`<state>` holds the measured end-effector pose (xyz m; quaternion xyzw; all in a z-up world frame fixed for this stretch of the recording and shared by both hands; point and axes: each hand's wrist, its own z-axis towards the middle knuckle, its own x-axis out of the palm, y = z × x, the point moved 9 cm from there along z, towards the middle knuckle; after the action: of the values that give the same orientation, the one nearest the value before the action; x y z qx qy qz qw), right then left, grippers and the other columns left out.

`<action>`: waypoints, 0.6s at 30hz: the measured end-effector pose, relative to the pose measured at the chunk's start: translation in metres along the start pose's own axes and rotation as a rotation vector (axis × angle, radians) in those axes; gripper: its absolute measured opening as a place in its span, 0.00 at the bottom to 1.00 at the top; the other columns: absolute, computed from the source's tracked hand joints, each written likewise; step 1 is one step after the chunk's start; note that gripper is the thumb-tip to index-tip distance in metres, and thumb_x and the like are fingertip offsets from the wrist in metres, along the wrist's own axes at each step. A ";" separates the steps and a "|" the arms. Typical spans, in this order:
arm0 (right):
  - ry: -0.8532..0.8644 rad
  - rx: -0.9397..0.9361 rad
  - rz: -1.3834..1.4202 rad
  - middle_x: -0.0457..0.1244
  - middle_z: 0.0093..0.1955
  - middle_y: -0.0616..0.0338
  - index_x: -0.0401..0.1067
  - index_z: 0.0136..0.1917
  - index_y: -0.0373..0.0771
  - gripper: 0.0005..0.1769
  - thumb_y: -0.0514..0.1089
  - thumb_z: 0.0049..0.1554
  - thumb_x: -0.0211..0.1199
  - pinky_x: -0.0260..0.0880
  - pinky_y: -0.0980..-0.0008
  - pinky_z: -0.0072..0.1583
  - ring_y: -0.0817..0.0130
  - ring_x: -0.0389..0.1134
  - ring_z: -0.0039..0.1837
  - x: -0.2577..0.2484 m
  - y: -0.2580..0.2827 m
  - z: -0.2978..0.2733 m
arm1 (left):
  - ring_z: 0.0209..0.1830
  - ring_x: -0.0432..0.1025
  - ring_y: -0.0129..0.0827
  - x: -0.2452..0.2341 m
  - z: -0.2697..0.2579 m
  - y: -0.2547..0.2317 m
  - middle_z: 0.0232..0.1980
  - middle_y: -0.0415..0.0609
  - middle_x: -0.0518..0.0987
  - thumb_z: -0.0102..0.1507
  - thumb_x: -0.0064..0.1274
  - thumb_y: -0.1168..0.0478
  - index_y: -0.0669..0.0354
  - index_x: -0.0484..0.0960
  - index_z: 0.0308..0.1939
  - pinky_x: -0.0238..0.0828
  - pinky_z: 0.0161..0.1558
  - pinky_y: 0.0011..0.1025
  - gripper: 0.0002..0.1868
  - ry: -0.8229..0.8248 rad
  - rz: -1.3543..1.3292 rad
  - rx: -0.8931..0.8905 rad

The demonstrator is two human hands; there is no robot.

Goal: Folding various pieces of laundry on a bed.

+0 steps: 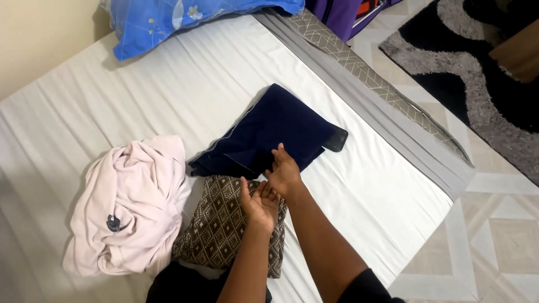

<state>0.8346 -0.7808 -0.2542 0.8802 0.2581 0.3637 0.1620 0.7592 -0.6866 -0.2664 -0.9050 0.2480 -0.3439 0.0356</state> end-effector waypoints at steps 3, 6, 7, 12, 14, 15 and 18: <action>0.074 -0.053 0.041 0.51 0.80 0.50 0.62 0.68 0.30 0.25 0.51 0.66 0.52 0.34 0.49 0.80 0.54 0.39 0.85 -0.006 -0.001 0.026 | 0.55 0.65 0.42 -0.012 0.008 0.003 0.55 0.57 0.70 0.59 0.52 0.24 0.76 0.66 0.67 0.63 0.66 0.38 0.57 -0.013 -0.004 -0.016; 0.190 -0.107 0.264 0.60 0.70 0.49 0.66 0.65 0.31 0.15 0.41 0.68 0.53 0.46 0.49 0.81 0.52 0.46 0.84 -0.013 0.003 0.027 | 0.53 0.66 0.44 0.015 -0.019 -0.014 0.53 0.59 0.71 0.59 0.47 0.20 0.78 0.64 0.67 0.63 0.65 0.39 0.60 -0.038 -0.059 -0.060; 0.258 -0.081 0.397 0.62 0.64 0.50 0.66 0.64 0.32 0.10 0.37 0.71 0.55 0.51 0.47 0.83 0.55 0.44 0.85 -0.013 0.000 0.023 | 0.55 0.68 0.45 0.027 -0.035 -0.021 0.53 0.61 0.72 0.59 0.43 0.18 0.78 0.62 0.67 0.64 0.66 0.40 0.61 -0.063 -0.108 -0.098; 0.837 0.072 0.432 0.64 0.68 0.40 0.66 0.68 0.26 0.20 0.43 0.71 0.52 0.64 0.50 0.75 0.50 0.66 0.69 -0.010 -0.012 -0.131 | 0.57 0.73 0.45 0.092 -0.124 -0.058 0.56 0.58 0.78 0.55 0.35 0.19 0.64 0.64 0.65 0.66 0.63 0.41 0.55 0.161 -0.123 -0.100; 0.819 0.113 0.283 0.64 0.69 0.38 0.65 0.70 0.24 0.24 0.45 0.68 0.53 0.67 0.50 0.74 0.50 0.67 0.70 -0.016 -0.032 -0.181 | 0.58 0.72 0.43 0.080 -0.159 -0.056 0.57 0.56 0.78 0.56 0.36 0.22 0.63 0.65 0.66 0.66 0.64 0.40 0.53 0.223 -0.044 -0.117; 0.756 0.182 0.402 0.64 0.68 0.39 0.66 0.68 0.27 0.27 0.50 0.65 0.53 0.67 0.49 0.72 0.50 0.67 0.69 -0.011 -0.036 -0.203 | 0.59 0.72 0.42 0.065 -0.177 -0.054 0.58 0.55 0.78 0.56 0.36 0.23 0.63 0.66 0.66 0.66 0.64 0.39 0.52 0.256 -0.005 -0.126; 0.543 0.243 0.390 0.66 0.64 0.39 0.69 0.65 0.31 0.39 0.64 0.54 0.53 0.70 0.49 0.65 0.46 0.69 0.65 0.038 -0.012 -0.268 | 0.60 0.71 0.39 -0.002 -0.222 -0.046 0.60 0.53 0.77 0.58 0.36 0.26 0.63 0.67 0.66 0.65 0.65 0.37 0.48 0.369 0.125 -0.133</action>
<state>0.6593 -0.7235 -0.0559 0.7971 0.1600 0.5750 -0.0909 0.6347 -0.6220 -0.0878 -0.8099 0.3279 -0.4839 -0.0488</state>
